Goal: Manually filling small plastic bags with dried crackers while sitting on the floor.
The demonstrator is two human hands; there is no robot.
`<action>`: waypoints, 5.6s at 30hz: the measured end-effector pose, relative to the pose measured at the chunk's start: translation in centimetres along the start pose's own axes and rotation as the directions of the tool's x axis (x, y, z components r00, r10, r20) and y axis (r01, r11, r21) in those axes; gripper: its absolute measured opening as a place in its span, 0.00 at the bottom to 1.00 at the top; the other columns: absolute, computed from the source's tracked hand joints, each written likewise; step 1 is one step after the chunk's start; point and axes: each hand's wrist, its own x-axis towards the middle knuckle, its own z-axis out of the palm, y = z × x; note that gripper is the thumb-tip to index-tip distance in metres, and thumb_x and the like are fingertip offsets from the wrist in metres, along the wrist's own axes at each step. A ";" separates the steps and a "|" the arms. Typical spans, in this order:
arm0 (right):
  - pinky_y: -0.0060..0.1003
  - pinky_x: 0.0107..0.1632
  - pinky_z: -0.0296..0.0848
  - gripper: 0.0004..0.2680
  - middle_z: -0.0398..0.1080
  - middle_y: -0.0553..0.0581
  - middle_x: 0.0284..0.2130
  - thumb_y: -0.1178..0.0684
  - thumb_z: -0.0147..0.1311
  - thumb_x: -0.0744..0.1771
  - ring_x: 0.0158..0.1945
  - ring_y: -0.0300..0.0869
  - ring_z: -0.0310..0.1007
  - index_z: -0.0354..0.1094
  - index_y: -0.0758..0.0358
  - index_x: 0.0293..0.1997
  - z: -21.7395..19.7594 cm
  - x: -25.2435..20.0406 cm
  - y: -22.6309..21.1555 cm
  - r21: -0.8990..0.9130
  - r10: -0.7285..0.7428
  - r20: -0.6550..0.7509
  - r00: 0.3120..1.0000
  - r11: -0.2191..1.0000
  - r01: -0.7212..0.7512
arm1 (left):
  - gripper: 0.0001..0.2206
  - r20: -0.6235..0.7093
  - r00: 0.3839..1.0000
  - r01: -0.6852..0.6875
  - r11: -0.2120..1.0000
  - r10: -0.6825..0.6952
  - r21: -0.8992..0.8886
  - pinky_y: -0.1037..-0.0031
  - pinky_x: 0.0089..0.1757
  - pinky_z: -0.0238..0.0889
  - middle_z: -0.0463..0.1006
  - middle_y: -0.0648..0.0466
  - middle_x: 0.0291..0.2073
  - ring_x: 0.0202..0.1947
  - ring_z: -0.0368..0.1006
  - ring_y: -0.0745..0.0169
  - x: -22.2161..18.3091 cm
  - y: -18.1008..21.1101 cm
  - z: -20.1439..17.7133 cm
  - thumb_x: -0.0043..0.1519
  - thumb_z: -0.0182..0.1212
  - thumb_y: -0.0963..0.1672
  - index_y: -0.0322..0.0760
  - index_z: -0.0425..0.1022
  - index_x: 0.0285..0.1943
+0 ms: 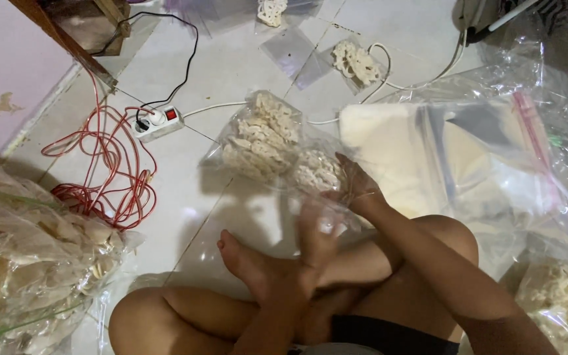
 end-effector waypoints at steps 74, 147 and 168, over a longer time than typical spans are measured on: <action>0.48 0.56 0.74 0.17 0.77 0.61 0.48 0.58 0.68 0.62 0.52 0.57 0.76 0.73 0.57 0.57 6.0 7.2 -6.5 0.550 -0.055 -0.462 0.885 0.765 0.335 | 0.54 0.208 0.457 0.697 0.203 -0.865 -0.688 0.55 0.65 0.51 0.36 0.30 0.75 0.73 0.45 0.40 -1.7 -12.5 -2.9 0.55 0.71 0.37 0.66 0.32 0.82; 0.56 0.69 0.64 0.12 0.72 0.68 0.56 0.57 0.44 0.71 0.61 0.59 0.71 0.62 0.70 0.61 29.5 6.6 9.5 0.752 0.236 -0.067 0.969 -0.627 0.204 | 0.48 0.235 0.085 0.873 -0.041 -0.968 -0.486 0.39 0.67 0.40 0.38 0.32 0.78 0.77 0.39 0.29 -2.4 -6.1 -1.6 0.60 0.69 0.54 0.52 0.35 0.83; 0.32 0.51 0.74 0.22 0.41 0.61 0.74 0.52 0.60 0.66 0.62 0.46 0.65 0.63 0.51 0.69 10.2 2.8 -7.2 0.540 -0.117 -0.427 0.897 0.762 0.357 | 0.53 0.298 0.039 0.851 -0.124 -0.954 -0.509 0.33 0.59 0.53 0.38 0.46 0.79 0.73 0.50 0.28 -0.9 -6.9 -2.5 0.55 0.75 0.52 0.75 0.30 0.80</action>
